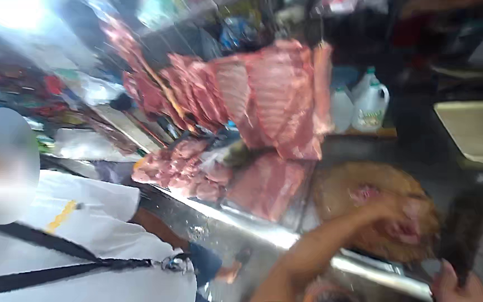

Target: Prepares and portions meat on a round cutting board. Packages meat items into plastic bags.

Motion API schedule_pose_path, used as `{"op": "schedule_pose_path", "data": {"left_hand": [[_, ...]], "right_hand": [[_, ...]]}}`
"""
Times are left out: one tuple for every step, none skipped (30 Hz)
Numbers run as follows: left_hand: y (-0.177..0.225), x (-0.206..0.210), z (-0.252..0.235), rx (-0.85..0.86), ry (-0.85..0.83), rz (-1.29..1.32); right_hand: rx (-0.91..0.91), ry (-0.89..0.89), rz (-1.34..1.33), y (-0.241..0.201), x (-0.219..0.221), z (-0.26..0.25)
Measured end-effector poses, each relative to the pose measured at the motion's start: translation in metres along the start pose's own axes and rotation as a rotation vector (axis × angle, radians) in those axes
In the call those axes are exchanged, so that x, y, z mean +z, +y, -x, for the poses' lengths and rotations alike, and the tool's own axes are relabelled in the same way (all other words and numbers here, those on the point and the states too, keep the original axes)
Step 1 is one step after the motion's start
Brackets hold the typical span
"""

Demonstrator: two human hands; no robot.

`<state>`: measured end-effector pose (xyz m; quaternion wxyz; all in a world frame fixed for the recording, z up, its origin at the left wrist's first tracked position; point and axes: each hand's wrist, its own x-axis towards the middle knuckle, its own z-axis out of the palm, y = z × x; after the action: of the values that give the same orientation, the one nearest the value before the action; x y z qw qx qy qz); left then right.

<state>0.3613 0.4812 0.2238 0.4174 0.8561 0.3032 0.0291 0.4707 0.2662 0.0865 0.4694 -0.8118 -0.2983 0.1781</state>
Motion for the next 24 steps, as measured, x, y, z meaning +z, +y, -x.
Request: {"op": "schedule_pose_path", "data": {"left_hand": [[-0.006, -0.021, 0.017, -0.085, 0.057, 0.092], [-0.022, -0.034, 0.029, -0.154, 0.134, 0.162], [-0.044, -0.037, 0.038, -0.208, 0.206, 0.221], [-0.065, -0.036, 0.047, -0.269, 0.264, 0.265], [-0.085, -0.032, 0.054, -0.343, 0.316, 0.279], [-0.105, -0.026, 0.058, -0.428, 0.358, 0.258], [-0.122, -0.019, 0.061, -0.509, 0.382, 0.220], [-0.136, -0.012, 0.066, -0.570, 0.398, 0.179], [-0.145, -0.007, 0.070, -0.593, 0.431, 0.150], [-0.147, -0.004, 0.075, -0.592, 0.476, 0.138], [-0.147, -0.002, 0.081, -0.582, 0.513, 0.137], [-0.147, 0.000, 0.086, -0.569, 0.546, 0.147], [-0.148, 0.002, 0.090, -0.560, 0.582, 0.164], [-0.149, 0.005, 0.093, -0.553, 0.618, 0.197], [-0.150, 0.008, 0.096, -0.544, 0.652, 0.231], [-0.151, 0.012, 0.098, -0.534, 0.686, 0.263], [-0.150, 0.015, 0.099, -0.521, 0.713, 0.290], [-0.148, 0.018, 0.100, -0.507, 0.721, 0.311], [-0.146, 0.021, 0.100, -0.494, 0.707, 0.319], [-0.146, 0.024, 0.101, -0.476, 0.684, 0.312], [-0.145, 0.027, 0.102, -0.462, 0.653, 0.291], [-0.144, 0.028, 0.101, -0.453, 0.620, 0.253], [-0.144, 0.026, 0.099, -0.455, 0.587, 0.198], [-0.145, 0.025, 0.099, -0.460, 0.551, 0.133]], "right_hand": [[0.000, -0.004, 0.009, -0.007, -0.002, 0.004], [-0.008, -0.005, 0.019, -0.017, -0.003, 0.010], [-0.019, -0.021, 0.037, -0.027, -0.004, 0.016], [-0.037, -0.049, 0.064, -0.036, -0.004, 0.022], [-0.056, -0.095, 0.088, -0.044, -0.004, 0.025], [-0.083, -0.150, 0.106, -0.050, -0.001, 0.026], [-0.117, -0.205, 0.117, -0.056, 0.002, 0.027], [-0.158, -0.255, 0.126, -0.063, 0.006, 0.028], [-0.215, -0.291, 0.127, -0.072, 0.010, 0.028], [-0.275, -0.312, 0.120, -0.084, 0.014, 0.028], [-0.347, -0.319, 0.105, -0.099, 0.018, 0.028], [-0.422, -0.308, 0.078, -0.116, 0.021, 0.029], [-0.491, -0.287, 0.050, -0.132, 0.025, 0.030], [-0.562, -0.261, 0.021, -0.146, 0.029, 0.029], [-0.622, -0.243, 0.014, -0.158, 0.033, 0.027], [-0.658, -0.245, 0.042, -0.164, 0.038, 0.025], [-0.661, -0.279, 0.119, -0.164, 0.043, 0.022], [-0.616, -0.363, 0.253, -0.160, 0.049, 0.019], [-0.509, -0.502, 0.411, -0.152, 0.058, 0.014], [-0.355, -0.669, 0.548, -0.143, 0.066, 0.008], [-0.248, -0.768, 0.621, -0.135, 0.073, 0.003], [-0.194, -0.810, 0.647, -0.132, 0.076, -0.002], [-0.179, -0.821, 0.649, -0.131, 0.077, -0.008], [-0.175, -0.822, 0.630, -0.130, 0.074, -0.010]]}}
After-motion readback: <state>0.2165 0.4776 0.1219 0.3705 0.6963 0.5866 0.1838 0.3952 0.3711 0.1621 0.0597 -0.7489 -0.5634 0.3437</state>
